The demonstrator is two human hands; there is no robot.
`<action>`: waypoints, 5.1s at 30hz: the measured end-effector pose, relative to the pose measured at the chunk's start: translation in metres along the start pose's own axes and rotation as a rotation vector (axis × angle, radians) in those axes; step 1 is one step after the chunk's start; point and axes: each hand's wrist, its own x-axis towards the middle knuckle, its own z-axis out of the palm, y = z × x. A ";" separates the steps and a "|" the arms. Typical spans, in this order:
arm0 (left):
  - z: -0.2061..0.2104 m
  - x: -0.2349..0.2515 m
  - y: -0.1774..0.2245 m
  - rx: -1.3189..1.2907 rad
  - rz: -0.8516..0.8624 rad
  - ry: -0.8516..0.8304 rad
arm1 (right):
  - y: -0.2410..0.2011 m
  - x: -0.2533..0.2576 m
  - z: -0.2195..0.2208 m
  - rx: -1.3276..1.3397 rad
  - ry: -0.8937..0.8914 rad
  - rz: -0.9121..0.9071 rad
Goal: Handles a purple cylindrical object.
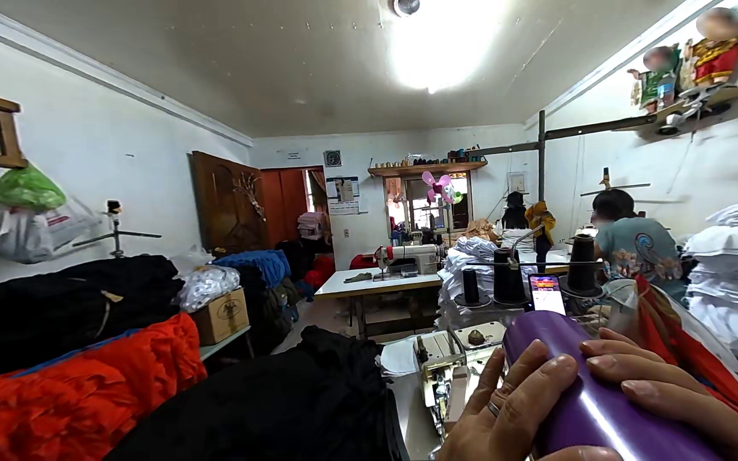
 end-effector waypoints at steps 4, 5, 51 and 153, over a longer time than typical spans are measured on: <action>0.000 -0.001 -0.001 0.009 0.006 0.006 | 0.001 0.001 0.001 -0.007 -0.002 0.000; 0.000 0.000 -0.001 0.008 0.007 0.004 | 0.001 0.001 0.001 -0.006 0.000 -0.002; -0.003 0.001 0.004 0.026 0.014 -0.001 | -0.002 0.001 0.000 0.006 0.003 -0.012; -0.013 -0.008 0.007 0.096 0.021 -0.038 | -0.004 -0.007 0.011 0.016 0.001 -0.003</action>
